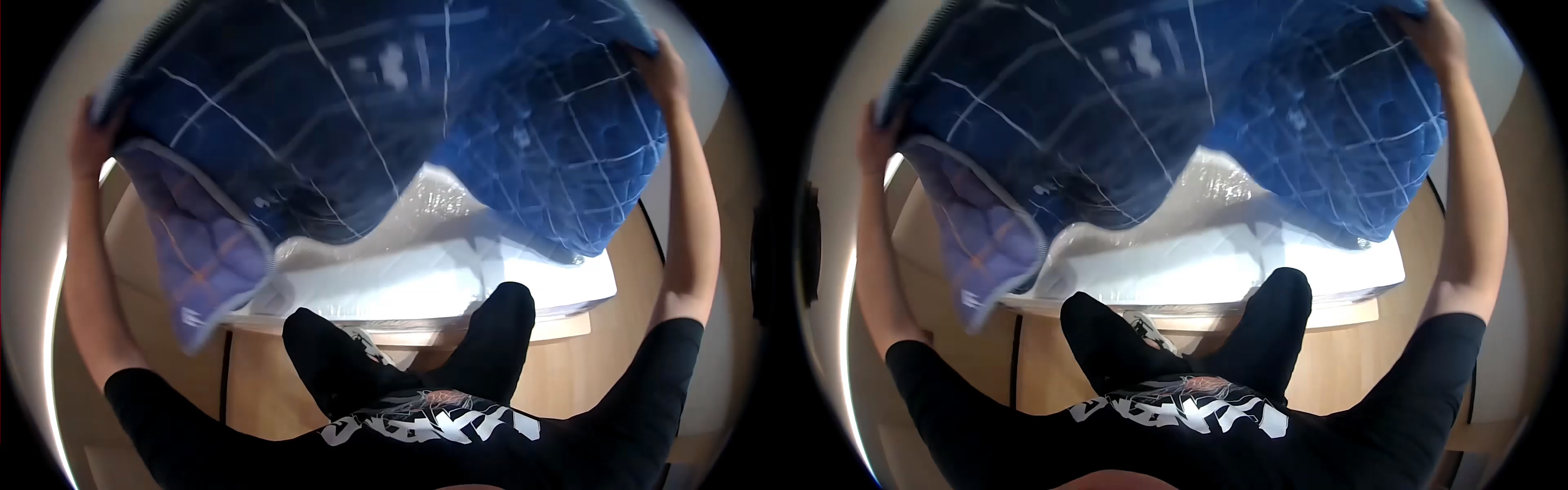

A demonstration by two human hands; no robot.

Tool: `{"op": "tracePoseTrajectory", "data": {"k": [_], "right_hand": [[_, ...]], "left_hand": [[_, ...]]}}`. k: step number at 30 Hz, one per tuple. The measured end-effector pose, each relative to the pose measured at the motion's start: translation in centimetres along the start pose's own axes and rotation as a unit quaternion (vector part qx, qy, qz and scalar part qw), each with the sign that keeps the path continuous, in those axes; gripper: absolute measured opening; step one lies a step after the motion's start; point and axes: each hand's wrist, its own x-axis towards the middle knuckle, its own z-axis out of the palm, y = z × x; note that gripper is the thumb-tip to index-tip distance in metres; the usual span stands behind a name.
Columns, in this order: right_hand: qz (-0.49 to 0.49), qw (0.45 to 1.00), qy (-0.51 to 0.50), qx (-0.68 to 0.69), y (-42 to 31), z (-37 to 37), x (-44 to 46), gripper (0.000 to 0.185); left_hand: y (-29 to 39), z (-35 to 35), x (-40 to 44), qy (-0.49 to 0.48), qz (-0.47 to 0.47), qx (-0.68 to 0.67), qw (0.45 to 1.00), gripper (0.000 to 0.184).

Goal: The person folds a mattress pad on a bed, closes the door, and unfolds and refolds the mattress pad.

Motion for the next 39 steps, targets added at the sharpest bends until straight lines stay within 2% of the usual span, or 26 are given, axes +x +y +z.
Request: {"op": "tracePoseTrajectory", "data": {"k": [1, 4, 5, 6, 8, 9, 10, 11, 13, 16, 18, 19, 21, 22, 25, 27, 28, 29, 30, 32, 33, 34, 35, 36, 37, 39], "right_hand": [[-0.032, 0.998, 0.044, 0.029, 1.5, -2.3, 0.4, 0.040], [0.001, 0.996, -0.083, 0.030, 7.0, -5.9, -4.9, 0.033], [0.035, 0.989, -0.122, 0.081, 8.4, -5.8, -7.6, 0.021], [0.077, 0.982, -0.166, 0.056, 9.5, -5.4, -11.6, 0.017], [0.130, 0.967, -0.219, 0.021, 8.3, -3.3, -21.1, 0.018], [0.154, 0.947, -0.280, 0.005, 6.4, -3.0, -25.5, 0.021], [0.112, 0.946, -0.297, 0.058, 4.1, -2.7, -30.4, 0.023], [0.114, 0.928, -0.353, 0.039, 3.9, -1.8, -36.1, 0.023], [0.140, 0.895, -0.419, 0.064, 1.6, -2.6, -45.1, 0.034], [0.081, 0.870, -0.471, 0.121, -1.8, -7.4, -50.6, 0.023], [0.087, 0.888, -0.436, 0.120, -2.7, -10.5, -53.2, 0.018], [0.094, 0.897, -0.415, 0.118, -3.2, -11.8, -54.0, 0.016], [0.133, 0.907, -0.381, 0.117, -4.1, -13.3, -55.6, 0.016], [0.166, 0.912, -0.359, 0.106, -4.9, -11.9, -53.8, 0.016], [0.311, 0.903, -0.297, 0.022, -7.1, -13.0, -59.7, 0.017], [0.439, 0.834, -0.325, -0.085, -8.3, -12.8, -64.3, 0.021], [0.493, 0.787, -0.343, -0.139, -8.2, -12.5, -67.8, 0.031], [0.644, 0.683, -0.324, -0.115, -9.3, -12.2, -67.9, 0.039], [0.730, 0.633, -0.258, 0.012, -7.6, -10.8, -74.4, 0.053], [0.871, 0.254, -0.280, 0.313, -7.4, -10.6, -66.3, 0.062], [0.781, 0.129, -0.275, 0.546, -4.4, -10.2, -70.0, 0.063], [0.822, 0.199, -0.177, 0.503, -4.1, -8.7, -65.4, 0.055], [0.842, 0.278, -0.088, 0.454, -4.3, -7.2, -59.8, 0.049], [0.753, 0.359, -0.144, 0.533, 0.2, -6.2, -62.5, 0.036], [0.744, 0.426, -0.076, 0.509, 0.9, -5.3, -59.2, 0.023], [0.721, 0.525, -0.028, 0.451, 3.5, -6.9, -53.8, 0.038]], "left_hand": [[-1.0, -2.3, 2.5, 0.025, -0.082, -0.154, 0.984, 0.050], [-5.5, 0.3, -3.7, -0.082, -0.057, -0.301, 0.948, 0.043], [-8.1, 3.2, -7.5, -0.203, -0.122, -0.172, 0.956, 0.039], [-9.9, 8.3, -12.4, -0.350, -0.233, -0.222, 0.880, 0.030], [1.6, 8.3, -19.8, -0.403, -0.172, -0.181, 0.881, 0.016], [8.5, 7.9, -22.0, -0.377, -0.229, -0.208, 0.873, 0.017], [11.7, 11.2, -26.7, -0.454, -0.206, -0.126, 0.858, 0.017], [15.6, 13.9, -31.3, -0.420, -0.232, -0.301, 0.824, 0.022], [26.0, 13.0, -34.9, -0.360, -0.352, -0.352, 0.789, 0.039], [37.5, 12.1, -36.7, -0.401, -0.591, -0.546, 0.438, 0.061], [42.4, 12.9, -38.4, -0.459, -0.641, -0.545, 0.287, 0.104], [44.5, 12.2, -37.3, -0.449, -0.692, -0.523, 0.212, 0.113], [45.9, 14.1, -38.6, -0.467, -0.645, -0.604, 0.034, 0.114], [46.6, 15.6, -37.9, -0.426, -0.707, -0.565, 0.002, 0.104], [49.9, 18.4, -43.9, -0.226, -0.695, -0.680, -0.064, 0.088], [50.0, 22.4, -48.8, -0.116, -0.737, -0.665, 0.002, 0.074], [49.0, 22.6, -48.0, -0.120, -0.747, -0.653, -0.004, 0.068], [48.1, 22.9, -47.2, -0.120, -0.757, -0.643, -0.013, 0.062], [46.8, 25.3, -46.9, -0.172, -0.739, -0.652, 0.011, 0.058], [43.7, 28.6, -42.3, -0.268, -0.704, -0.655, 0.053, 0.047], [41.7, 26.8, -36.2, -0.243, -0.681, -0.669, 0.173, 0.045], [39.9, 24.7, -30.4, -0.216, -0.651, -0.667, 0.290, 0.044], [37.0, 25.8, -28.3, -0.208, -0.615, -0.682, 0.337, 0.041], [34.2, 23.3, -24.7, -0.195, -0.606, -0.681, 0.362, 0.041], [32.6, 19.0, -21.0, -0.141, -0.583, -0.695, 0.397, 0.041], [29.5, 10.0, -18.4, -0.097, -0.551, -0.720, 0.411, 0.043]]}}
